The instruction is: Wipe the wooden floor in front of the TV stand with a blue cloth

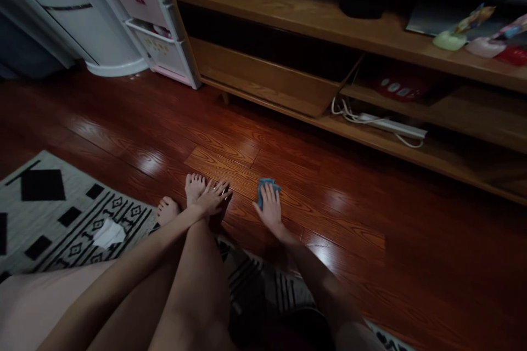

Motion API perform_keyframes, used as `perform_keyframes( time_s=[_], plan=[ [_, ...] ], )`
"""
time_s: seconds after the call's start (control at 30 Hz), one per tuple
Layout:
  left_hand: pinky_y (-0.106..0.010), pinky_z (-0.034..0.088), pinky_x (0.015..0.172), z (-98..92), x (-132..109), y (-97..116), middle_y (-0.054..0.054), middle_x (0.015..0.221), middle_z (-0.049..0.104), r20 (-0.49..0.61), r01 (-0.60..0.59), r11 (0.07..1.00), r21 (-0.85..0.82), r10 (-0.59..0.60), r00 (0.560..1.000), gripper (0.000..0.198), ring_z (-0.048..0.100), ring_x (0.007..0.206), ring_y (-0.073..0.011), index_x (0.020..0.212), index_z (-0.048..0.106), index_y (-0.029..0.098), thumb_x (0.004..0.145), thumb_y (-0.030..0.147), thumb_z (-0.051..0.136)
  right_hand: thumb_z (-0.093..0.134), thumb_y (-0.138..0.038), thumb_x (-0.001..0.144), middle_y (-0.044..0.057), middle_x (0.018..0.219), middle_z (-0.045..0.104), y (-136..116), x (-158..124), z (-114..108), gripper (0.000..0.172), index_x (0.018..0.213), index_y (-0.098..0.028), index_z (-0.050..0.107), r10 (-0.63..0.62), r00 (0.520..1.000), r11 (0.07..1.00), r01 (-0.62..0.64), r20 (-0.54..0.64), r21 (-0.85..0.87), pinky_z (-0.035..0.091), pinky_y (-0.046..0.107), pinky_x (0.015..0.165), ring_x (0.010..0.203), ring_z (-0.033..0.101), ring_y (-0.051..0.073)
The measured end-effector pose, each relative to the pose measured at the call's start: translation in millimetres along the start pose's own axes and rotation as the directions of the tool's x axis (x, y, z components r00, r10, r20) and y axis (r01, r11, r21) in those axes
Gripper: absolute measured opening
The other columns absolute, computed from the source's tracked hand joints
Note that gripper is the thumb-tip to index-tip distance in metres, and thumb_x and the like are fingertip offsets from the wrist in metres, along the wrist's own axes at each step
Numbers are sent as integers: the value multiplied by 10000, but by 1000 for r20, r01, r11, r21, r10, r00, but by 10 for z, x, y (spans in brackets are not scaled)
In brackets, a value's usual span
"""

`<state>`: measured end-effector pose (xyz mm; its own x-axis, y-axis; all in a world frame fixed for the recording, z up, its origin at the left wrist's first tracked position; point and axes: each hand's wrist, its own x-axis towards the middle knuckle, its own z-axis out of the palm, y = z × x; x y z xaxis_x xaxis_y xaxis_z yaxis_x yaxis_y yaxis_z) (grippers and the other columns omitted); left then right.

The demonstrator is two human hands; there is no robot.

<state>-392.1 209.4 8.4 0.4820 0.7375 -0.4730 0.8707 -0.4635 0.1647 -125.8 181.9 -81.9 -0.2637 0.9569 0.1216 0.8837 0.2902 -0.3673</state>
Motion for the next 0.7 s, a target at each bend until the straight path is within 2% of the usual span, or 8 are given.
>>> perform_keyframes(
  time_s=[0.1,0.17,0.23,0.33,0.47,0.53,0.6,0.7],
  plan=[
    [-652,52,1204,45,-33,-117,-151,1674,166,53,61,998,-6,-61,997,779,86,1546,-335,1551,342,231,835,308,639,355,-463,1006,166,1629,295,53,637,-4,654,1570,-136,294,153,986,988,-151,-70,25,179,589,1214,1537,149,300],
    [-651,36,1205,76,-12,-134,-132,1677,161,54,43,999,-24,-42,998,764,90,1547,-325,1551,343,263,847,337,630,339,-416,1012,157,1631,296,-32,743,23,633,1573,-128,288,149,987,989,-147,-57,31,187,575,1217,1543,123,294],
    [-658,37,1201,120,23,-142,-125,1679,159,72,25,999,-41,-22,997,766,94,1546,-330,1548,345,285,842,353,632,341,-379,1012,130,1635,298,-179,523,74,622,1581,-137,276,41,999,999,-41,-6,24,199,544,1226,1547,105,273],
    [-670,78,1192,183,63,-166,-132,1681,130,95,21,997,-72,-14,995,813,102,1543,-342,1563,303,299,828,374,640,382,-361,996,72,1648,280,-351,-178,127,644,1599,-188,235,-196,974,980,194,117,31,217,506,1234,1548,112,242],
    [-637,114,1202,174,67,-166,-156,1682,51,132,34,995,-91,-22,991,852,128,1539,-335,1582,251,275,834,369,648,448,-378,958,27,1649,283,-134,-785,-1,671,1592,-255,264,-387,889,922,378,245,82,257,480,1223,1537,170,232],
    [-626,136,1201,138,55,-144,-165,1680,38,159,45,995,-90,-31,987,851,122,1541,-330,1581,253,263,836,346,655,422,-380,963,37,1635,319,192,-672,-137,627,1570,-257,326,-296,932,955,293,207,46,267,485,1214,1527,209,236],
    [-627,150,1196,108,33,-128,-178,1676,54,174,57,992,-113,-37,984,850,128,1539,-332,1572,275,250,823,310,671,380,-396,974,73,1619,350,552,-329,-264,603,1552,-224,367,-77,993,997,79,88,-12,273,511,1201,1518,231,259],
    [-646,152,1181,106,-17,-140,-202,1664,149,76,39,952,-304,-17,997,837,170,1525,-368,1529,371,225,770,291,718,345,-431,976,139,1600,368,839,280,-321,626,1543,-168,371,259,956,965,-264,-136,-13,266,599,1174,1510,231,324]
  ],
)
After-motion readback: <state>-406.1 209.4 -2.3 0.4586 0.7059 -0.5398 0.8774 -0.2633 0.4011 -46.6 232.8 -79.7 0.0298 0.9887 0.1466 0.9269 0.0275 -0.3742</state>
